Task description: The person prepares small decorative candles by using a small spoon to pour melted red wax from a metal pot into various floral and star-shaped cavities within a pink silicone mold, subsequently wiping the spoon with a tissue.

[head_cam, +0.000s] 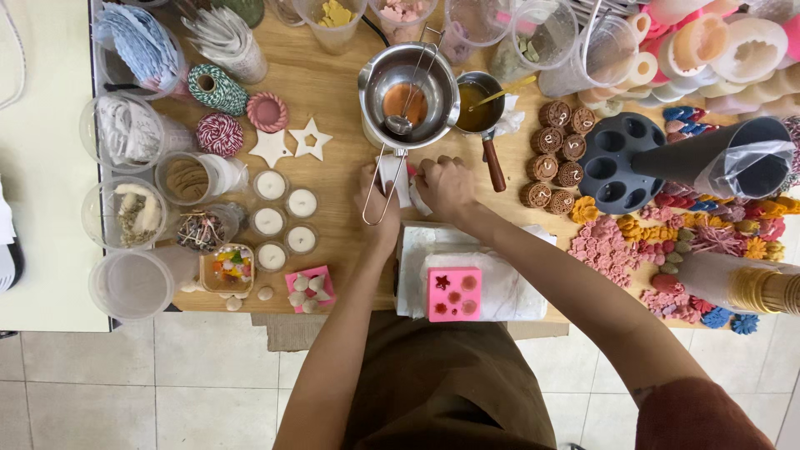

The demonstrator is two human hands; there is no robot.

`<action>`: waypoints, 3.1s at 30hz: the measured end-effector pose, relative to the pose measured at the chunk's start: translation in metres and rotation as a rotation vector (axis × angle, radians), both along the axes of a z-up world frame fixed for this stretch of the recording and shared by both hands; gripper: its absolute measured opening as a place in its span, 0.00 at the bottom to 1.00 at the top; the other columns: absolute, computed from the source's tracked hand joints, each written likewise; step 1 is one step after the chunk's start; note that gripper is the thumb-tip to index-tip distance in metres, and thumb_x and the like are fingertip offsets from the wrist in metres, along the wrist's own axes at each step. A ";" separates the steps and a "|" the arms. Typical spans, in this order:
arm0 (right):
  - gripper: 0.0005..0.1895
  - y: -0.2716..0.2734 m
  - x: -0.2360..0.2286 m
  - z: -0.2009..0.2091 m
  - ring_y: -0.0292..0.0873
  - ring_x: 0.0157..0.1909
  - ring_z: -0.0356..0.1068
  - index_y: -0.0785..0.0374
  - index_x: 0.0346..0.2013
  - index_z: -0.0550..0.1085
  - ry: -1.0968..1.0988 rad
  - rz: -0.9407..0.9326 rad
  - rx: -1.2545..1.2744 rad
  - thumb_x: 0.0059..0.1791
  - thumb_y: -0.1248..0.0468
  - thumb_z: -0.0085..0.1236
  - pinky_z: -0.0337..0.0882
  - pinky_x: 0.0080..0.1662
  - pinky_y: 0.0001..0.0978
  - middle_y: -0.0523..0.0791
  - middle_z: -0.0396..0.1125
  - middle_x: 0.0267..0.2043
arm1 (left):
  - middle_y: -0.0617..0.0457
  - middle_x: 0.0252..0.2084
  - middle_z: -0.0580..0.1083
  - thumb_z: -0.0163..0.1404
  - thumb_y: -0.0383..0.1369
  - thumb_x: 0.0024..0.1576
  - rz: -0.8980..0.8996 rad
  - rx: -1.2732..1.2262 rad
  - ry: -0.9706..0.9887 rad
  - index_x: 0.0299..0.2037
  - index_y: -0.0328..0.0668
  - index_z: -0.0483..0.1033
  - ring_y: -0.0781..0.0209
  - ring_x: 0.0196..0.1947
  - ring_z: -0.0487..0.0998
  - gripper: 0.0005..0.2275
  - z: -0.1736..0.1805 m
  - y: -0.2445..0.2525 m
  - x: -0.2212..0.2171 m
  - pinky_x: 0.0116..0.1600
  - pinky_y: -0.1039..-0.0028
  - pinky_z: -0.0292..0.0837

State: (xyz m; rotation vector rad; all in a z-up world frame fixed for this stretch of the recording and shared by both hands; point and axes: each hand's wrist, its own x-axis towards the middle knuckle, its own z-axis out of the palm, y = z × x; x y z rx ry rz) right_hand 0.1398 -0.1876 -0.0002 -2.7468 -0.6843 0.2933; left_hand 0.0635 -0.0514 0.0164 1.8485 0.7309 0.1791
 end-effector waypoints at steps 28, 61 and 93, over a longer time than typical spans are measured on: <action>0.10 0.017 0.000 0.012 0.53 0.35 0.77 0.59 0.31 0.81 0.285 -0.089 0.091 0.48 0.56 0.62 0.75 0.45 0.45 0.50 0.76 0.31 | 0.42 0.56 0.70 0.44 0.23 0.60 -0.490 0.382 0.197 0.75 0.58 0.56 0.40 0.50 0.77 0.31 -0.028 0.009 -0.034 0.50 0.54 0.76; 0.12 -0.050 0.013 0.100 0.30 0.31 0.73 0.68 0.41 0.81 0.741 -0.221 0.421 0.49 0.62 0.63 0.72 0.34 0.26 0.44 0.78 0.34 | 0.41 0.55 0.68 0.45 0.20 0.56 -0.313 0.245 0.107 0.63 0.42 0.67 0.36 0.51 0.74 0.22 0.010 0.028 -0.067 0.51 0.53 0.72; 0.16 -0.043 0.033 0.149 0.41 0.57 0.64 0.50 0.50 0.81 -0.749 0.444 -0.102 0.47 0.62 0.57 0.61 0.60 0.40 0.38 0.72 0.52 | 0.43 0.55 0.69 0.45 0.23 0.56 -0.286 0.194 0.180 0.56 0.42 0.71 0.39 0.52 0.74 0.17 0.042 0.029 -0.118 0.50 0.53 0.72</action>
